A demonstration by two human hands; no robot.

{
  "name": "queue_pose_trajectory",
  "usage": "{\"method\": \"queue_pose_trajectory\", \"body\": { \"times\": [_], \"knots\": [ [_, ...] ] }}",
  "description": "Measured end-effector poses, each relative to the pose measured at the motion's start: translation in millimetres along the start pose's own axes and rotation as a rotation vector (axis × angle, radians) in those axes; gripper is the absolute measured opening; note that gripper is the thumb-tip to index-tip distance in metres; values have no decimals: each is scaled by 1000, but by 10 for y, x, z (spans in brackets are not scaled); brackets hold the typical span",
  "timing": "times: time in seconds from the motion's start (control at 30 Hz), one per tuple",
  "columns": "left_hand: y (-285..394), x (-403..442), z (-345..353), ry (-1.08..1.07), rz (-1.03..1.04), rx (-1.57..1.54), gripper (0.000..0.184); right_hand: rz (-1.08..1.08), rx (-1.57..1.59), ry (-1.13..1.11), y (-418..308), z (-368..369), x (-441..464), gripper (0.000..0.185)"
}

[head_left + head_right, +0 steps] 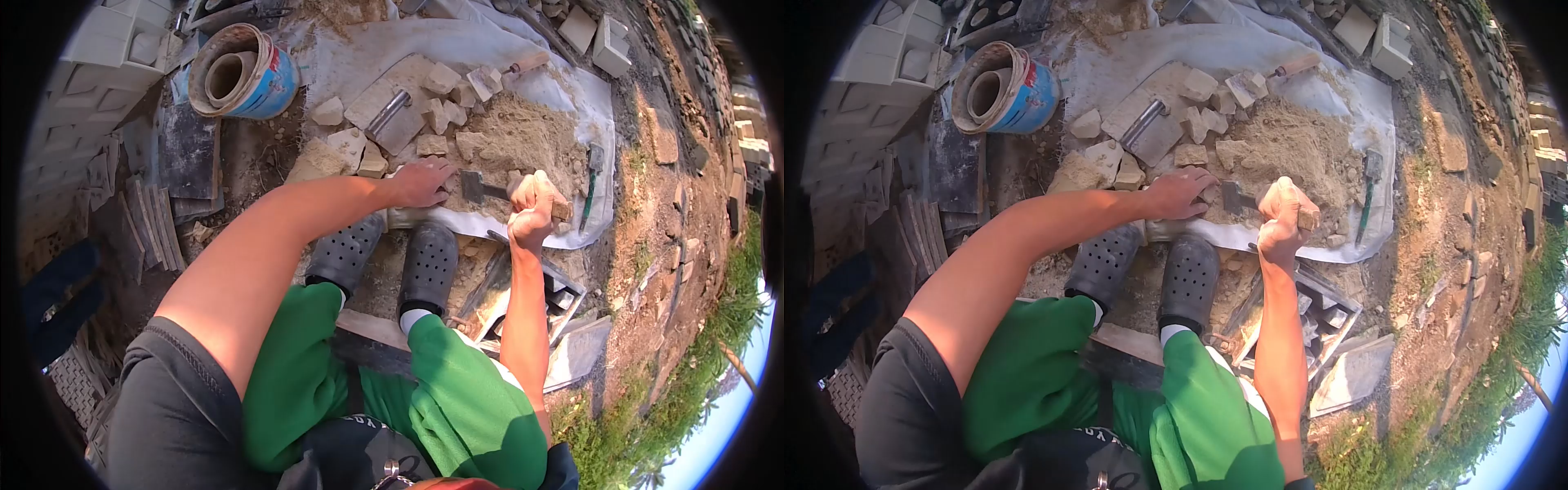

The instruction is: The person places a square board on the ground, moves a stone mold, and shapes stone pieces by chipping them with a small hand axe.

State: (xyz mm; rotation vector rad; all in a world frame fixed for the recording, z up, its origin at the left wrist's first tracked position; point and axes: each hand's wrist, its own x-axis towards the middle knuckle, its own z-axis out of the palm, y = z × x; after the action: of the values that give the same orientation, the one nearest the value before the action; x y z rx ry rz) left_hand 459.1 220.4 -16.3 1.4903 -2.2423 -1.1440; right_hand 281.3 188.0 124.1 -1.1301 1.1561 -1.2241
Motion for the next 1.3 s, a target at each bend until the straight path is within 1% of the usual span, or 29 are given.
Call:
{"method": "queue_pose_trajectory", "body": {
  "times": [0.1, 0.13, 0.17, 0.23, 0.3, 0.33, 0.37, 0.43, 0.47, 0.57, 0.63, 0.67, 0.7, 0.77, 0.8, 0.83, 0.9, 1.03, 1.1, 1.17, 1.23, 1.27, 1.3],
  "knots": [
    [-26, 33, 35, 28, -5, 18, 53, -60, 192, -43, -351, 56, -42, 43],
    [-34, 48, 40, 32, -6, 35, 51, -64, 209, -25, -462, 69, -68, 43],
    [-46, 58, 46, 31, -7, 31, 51, -99, 236, -8, -500, 35, -93, 43],
    [-45, 56, 39, 36, 7, 12, 48, -184, 277, -43, -463, -3, -100, 42],
    [-28, 53, 25, 30, -2, 15, 48, -94, 220, -96, -265, -21, -87, 40],
    [-23, 51, 19, 25, -15, 19, 48, -49, 126, -83, -23, -59, -81, 39],
    [-25, 49, 20, 25, -13, 18, 48, 82, -1, -17, 210, -99, -91, 39],
    [-44, 57, 29, 39, 2, 0, 48, 112, 31, 110, 221, -62, -70, 39],
    [-55, 54, 36, 38, 1, -2, 48, 113, 30, 110, 203, -66, -69, 39],
    [-72, 55, 73, 70, -6, -18, 50, 8, 102, 24, -102, 15, -31, 40],
    [-26, 39, 63, 106, -65, 36, 52, -64, 257, -23, -314, 54, -32, 39],
    [-13, 41, 36, 103, -63, 34, 52, -68, 265, -44, -387, 56, -34, 38],
    [-4, 45, 6, 101, -100, 6, 53, -68, 262, -38, -356, 53, -42, 38],
    [24, 49, -39, 102, -137, -19, 53, -74, 162, -112, -205, 101, -12, 38],
    [29, 49, -32, 94, -163, -2, 53, 5, 151, -135, -150, 123, 3, 38],
    [33, 51, -25, 86, -188, 15, 53, 29, 84, -108, -90, 153, 36, 40],
    [39, 57, -19, 90, -196, 28, 53, -53, 11, -113, -78, 176, 77, 39],
    [75, 47, -50, 90, -214, 37, 53, -45, 82, -148, -281, 157, 163, 38],
    [112, 35, -70, 118, -204, 31, 53, -93, 134, -80, -473, 203, 175, 42],
    [94, 26, -74, 148, -203, 22, 53, -56, 217, -89, -802, 189, 179, 45],
    [63, 26, -51, 91, -200, 67, 52, -111, 287, -20, -1007, 180, 166, 43],
    [55, 19, -45, 87, -197, 67, 52, -127, 299, -1, -1039, 187, 149, 43],
    [44, 6, -47, 134, -200, -12, 51, -128, 297, 3, -1009, 199, 135, 43]
  ]
}}
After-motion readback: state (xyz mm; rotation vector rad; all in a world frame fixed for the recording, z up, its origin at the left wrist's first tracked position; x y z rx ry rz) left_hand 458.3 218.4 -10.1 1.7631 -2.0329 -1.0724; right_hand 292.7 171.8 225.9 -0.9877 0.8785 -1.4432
